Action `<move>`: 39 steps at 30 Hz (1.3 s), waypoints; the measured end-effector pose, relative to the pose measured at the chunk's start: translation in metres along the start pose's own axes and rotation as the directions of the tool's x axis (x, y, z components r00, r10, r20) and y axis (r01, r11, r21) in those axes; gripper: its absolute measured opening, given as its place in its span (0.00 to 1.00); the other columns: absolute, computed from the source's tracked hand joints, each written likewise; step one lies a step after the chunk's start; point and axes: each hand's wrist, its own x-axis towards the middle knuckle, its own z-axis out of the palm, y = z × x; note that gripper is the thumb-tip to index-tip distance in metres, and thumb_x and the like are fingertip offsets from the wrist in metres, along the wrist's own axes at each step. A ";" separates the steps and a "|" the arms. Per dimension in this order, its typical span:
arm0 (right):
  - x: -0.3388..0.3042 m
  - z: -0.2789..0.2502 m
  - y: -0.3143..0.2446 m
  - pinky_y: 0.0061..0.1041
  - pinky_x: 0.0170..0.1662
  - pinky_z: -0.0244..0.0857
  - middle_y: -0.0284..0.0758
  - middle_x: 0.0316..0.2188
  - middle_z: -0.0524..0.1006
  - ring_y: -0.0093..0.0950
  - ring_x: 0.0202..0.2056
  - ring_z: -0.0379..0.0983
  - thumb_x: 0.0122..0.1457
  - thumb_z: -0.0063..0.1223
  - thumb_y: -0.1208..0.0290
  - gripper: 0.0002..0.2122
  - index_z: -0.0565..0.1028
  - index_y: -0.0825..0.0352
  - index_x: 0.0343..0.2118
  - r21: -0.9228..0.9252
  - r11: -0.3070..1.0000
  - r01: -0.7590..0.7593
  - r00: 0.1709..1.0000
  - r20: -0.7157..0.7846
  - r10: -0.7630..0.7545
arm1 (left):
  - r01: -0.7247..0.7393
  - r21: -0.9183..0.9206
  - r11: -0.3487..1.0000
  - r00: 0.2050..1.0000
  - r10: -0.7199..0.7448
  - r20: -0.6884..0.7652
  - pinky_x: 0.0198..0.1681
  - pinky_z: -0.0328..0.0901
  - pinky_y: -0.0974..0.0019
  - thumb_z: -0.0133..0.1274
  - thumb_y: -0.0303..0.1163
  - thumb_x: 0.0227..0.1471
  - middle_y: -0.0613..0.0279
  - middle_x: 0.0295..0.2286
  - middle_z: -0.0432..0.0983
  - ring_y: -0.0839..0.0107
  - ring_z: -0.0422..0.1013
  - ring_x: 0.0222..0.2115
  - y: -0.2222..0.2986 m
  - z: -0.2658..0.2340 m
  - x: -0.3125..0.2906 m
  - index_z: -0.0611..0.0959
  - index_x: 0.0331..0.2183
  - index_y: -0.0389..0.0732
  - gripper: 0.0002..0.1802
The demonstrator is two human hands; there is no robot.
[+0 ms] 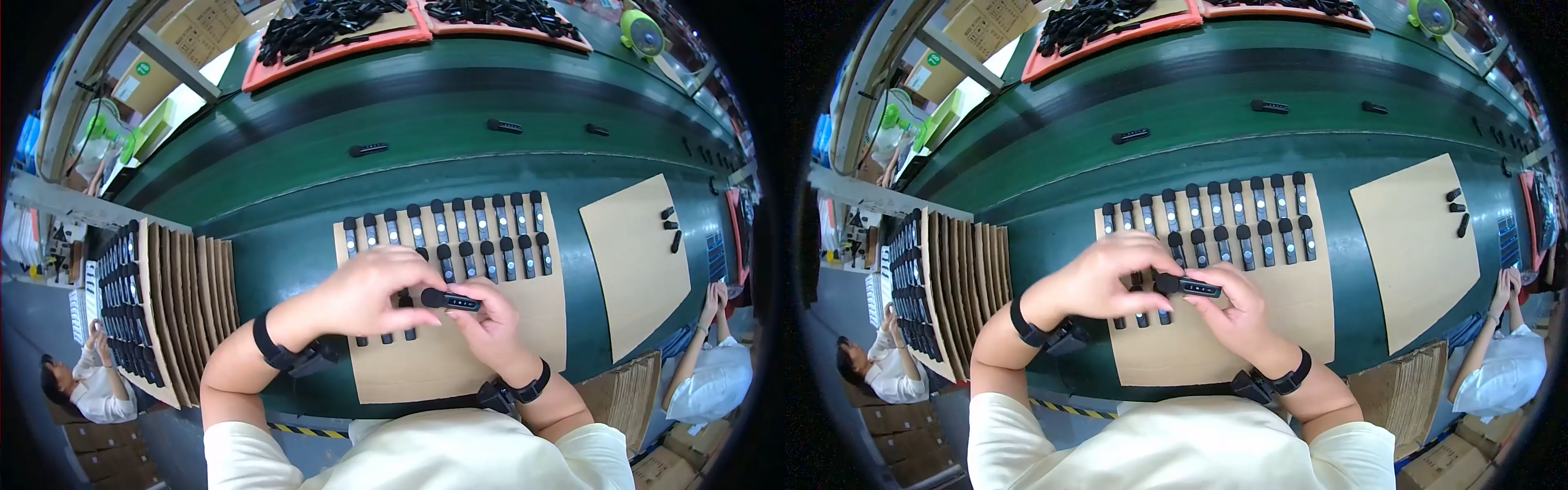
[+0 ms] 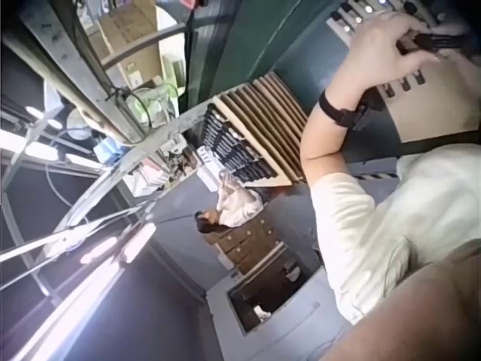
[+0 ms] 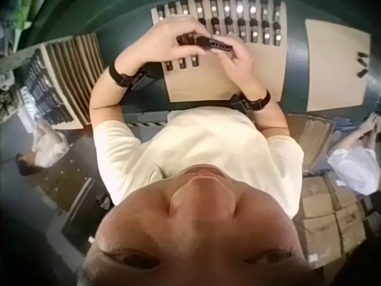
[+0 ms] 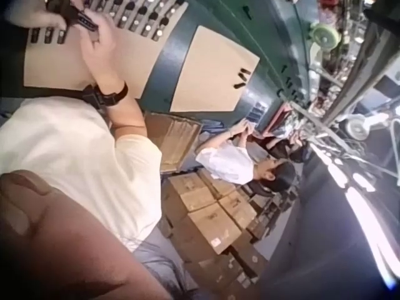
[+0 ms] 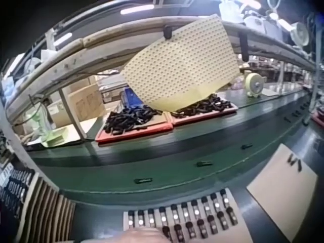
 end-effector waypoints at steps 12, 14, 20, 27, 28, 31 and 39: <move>0.005 0.000 -0.005 0.22 0.43 0.66 0.38 0.38 0.75 0.27 0.38 0.72 0.53 0.60 0.84 0.16 0.75 0.72 0.45 -0.015 1.000 0.027 1.000 -0.011 -0.027 | 0.429 0.383 0.818 0.843 -0.210 -0.495 0.44 0.67 0.66 0.62 0.29 0.48 0.59 0.36 0.77 0.69 0.73 0.38 -0.161 -0.099 0.033 0.82 0.39 0.37 0.13; 0.003 0.000 -0.002 0.23 0.42 0.67 0.38 0.37 0.76 0.28 0.37 0.73 0.50 0.62 0.85 0.16 0.77 0.70 0.44 0.013 1.000 -0.022 0.998 -0.057 0.023 | 0.510 0.328 0.795 0.825 -0.344 -0.448 0.45 0.67 0.66 0.62 0.28 0.48 0.58 0.38 0.76 0.69 0.72 0.39 -0.177 -0.096 0.033 0.81 0.41 0.38 0.16; 0.002 0.000 -0.005 0.23 0.43 0.66 0.38 0.38 0.76 0.27 0.38 0.72 0.50 0.61 0.85 0.15 0.76 0.70 0.43 0.014 1.000 -0.006 1.000 0.006 0.006 | 0.551 0.335 0.764 0.794 -0.356 -0.493 0.44 0.67 0.70 0.63 0.27 0.48 0.59 0.36 0.76 0.72 0.72 0.36 -0.185 -0.095 0.015 0.79 0.44 0.37 0.20; 0.002 -0.004 -0.011 0.23 0.44 0.65 0.36 0.38 0.75 0.25 0.39 0.71 0.52 0.61 0.84 0.14 0.74 0.70 0.42 0.013 0.998 -0.061 0.998 -0.005 0.061 | 0.339 -0.107 0.935 0.706 -0.328 -0.628 0.43 0.68 0.73 0.60 0.21 0.49 0.61 0.35 0.76 0.75 0.73 0.34 -0.094 -0.049 -0.008 0.77 0.42 0.32 0.16; 0.004 -0.005 -0.012 0.23 0.44 0.65 0.36 0.38 0.75 0.25 0.39 0.71 0.51 0.61 0.84 0.14 0.74 0.70 0.41 0.014 0.998 -0.054 0.998 0.010 0.054 | 0.228 -0.180 0.957 0.696 -0.290 -0.657 0.40 0.68 0.74 0.59 0.19 0.49 0.61 0.36 0.76 0.77 0.72 0.34 -0.073 -0.038 -0.016 0.78 0.41 0.32 0.14; 0.007 -0.007 -0.014 0.23 0.44 0.65 0.36 0.38 0.75 0.24 0.39 0.71 0.51 0.61 0.84 0.14 0.74 0.70 0.41 0.011 0.998 -0.055 0.998 0.040 0.054 | 0.105 -0.319 0.942 0.648 -0.308 -0.697 0.38 0.68 0.74 0.58 0.16 0.49 0.61 0.37 0.76 0.78 0.72 0.35 -0.029 -0.003 -0.046 0.78 0.39 0.32 0.13; 0.010 -0.008 -0.019 0.22 0.42 0.65 0.36 0.36 0.76 0.25 0.37 0.71 0.48 0.63 0.86 0.15 0.75 0.69 0.40 -0.002 0.998 -0.056 0.993 0.103 0.056 | 0.014 -0.368 0.930 0.670 -0.282 -0.687 0.40 0.68 0.69 0.61 0.14 0.43 0.57 0.36 0.77 0.71 0.74 0.35 0.004 0.061 -0.086 0.79 0.37 0.32 0.16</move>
